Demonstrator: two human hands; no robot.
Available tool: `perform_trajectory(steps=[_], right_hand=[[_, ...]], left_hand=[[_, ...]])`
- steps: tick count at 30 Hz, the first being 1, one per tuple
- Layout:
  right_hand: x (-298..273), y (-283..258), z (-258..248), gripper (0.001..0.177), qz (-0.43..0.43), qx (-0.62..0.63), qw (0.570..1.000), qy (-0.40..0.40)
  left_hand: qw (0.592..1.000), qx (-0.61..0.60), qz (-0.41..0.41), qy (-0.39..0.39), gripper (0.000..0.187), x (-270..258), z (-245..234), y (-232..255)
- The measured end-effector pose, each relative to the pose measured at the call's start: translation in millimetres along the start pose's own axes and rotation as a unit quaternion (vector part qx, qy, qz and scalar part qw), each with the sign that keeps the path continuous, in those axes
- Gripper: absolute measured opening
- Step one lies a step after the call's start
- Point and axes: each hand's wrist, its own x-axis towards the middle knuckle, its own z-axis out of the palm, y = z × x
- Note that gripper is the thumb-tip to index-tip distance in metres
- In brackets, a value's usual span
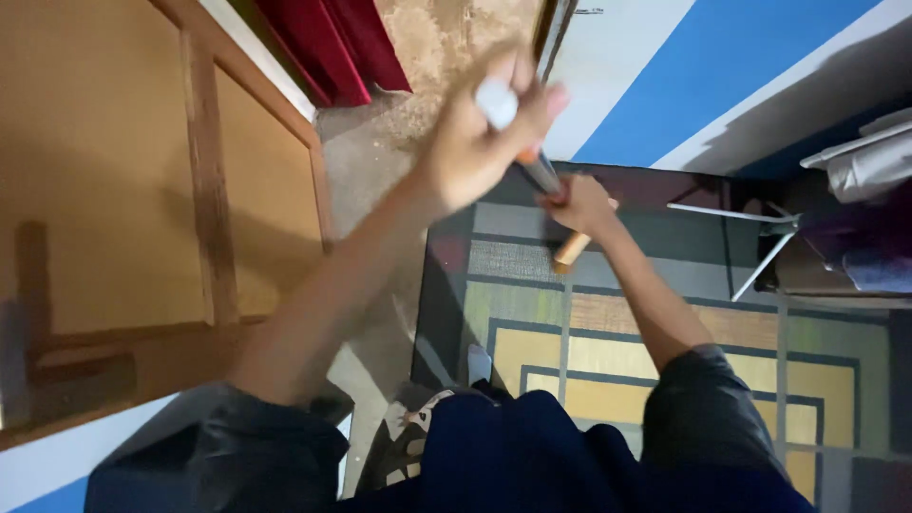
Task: Sweep the floor and mats using a broom.
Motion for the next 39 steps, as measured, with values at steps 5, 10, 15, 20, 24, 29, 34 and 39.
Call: perform_trajectory(steps=[5, 10, 15, 20, 24, 29, 34, 39], right_hand=[[26.4, 158.8, 82.0, 0.032, 0.005, -0.008, 0.999, 0.035], [91.2, 140.1, 146.5, 0.022, -0.041, 0.050, 0.995, 0.081], [98.1, -84.8, 131.7, 0.027, -0.084, 0.246, 0.951, 0.165], [134.1, -138.8, 151.3, 0.031, -0.085, 0.481, 0.814, 0.314], [138.6, -148.6, 178.2, 0.034, -0.049, 0.634, 0.651, 0.415], [72.0, -256.1, 93.6, 0.037, -0.135, 0.640, 0.514, 0.555], [81.6, -182.2, 90.5, 0.037, -0.192, 0.199, 0.959, 0.069], [104.7, -139.7, 154.5, 0.036, -0.163, 0.132, 0.977, -0.038]], left_hand=[[0.996, -0.044, -0.072, 0.028, 0.030, -62.8, 54.3, -99.0], [0.997, -0.011, -0.078, 0.015, 0.034, -73.0, 26.2, -93.4], [0.991, 0.037, -0.126, 0.019, 0.030, -55.2, -36.2, -39.7], [0.991, 0.098, -0.056, -0.073, 0.030, -53.3, -21.6, -47.9], [0.972, 0.129, -0.110, -0.162, 0.035, -46.0, -24.3, -37.0], [0.979, 0.143, 0.030, -0.141, 0.039, -4.5, -94.3, 27.8], [0.982, 0.168, 0.065, -0.062, 0.047, 27.5, -141.7, 69.7], [0.990, 0.103, 0.017, -0.095, 0.045, -7.9, -155.4, -8.7]])
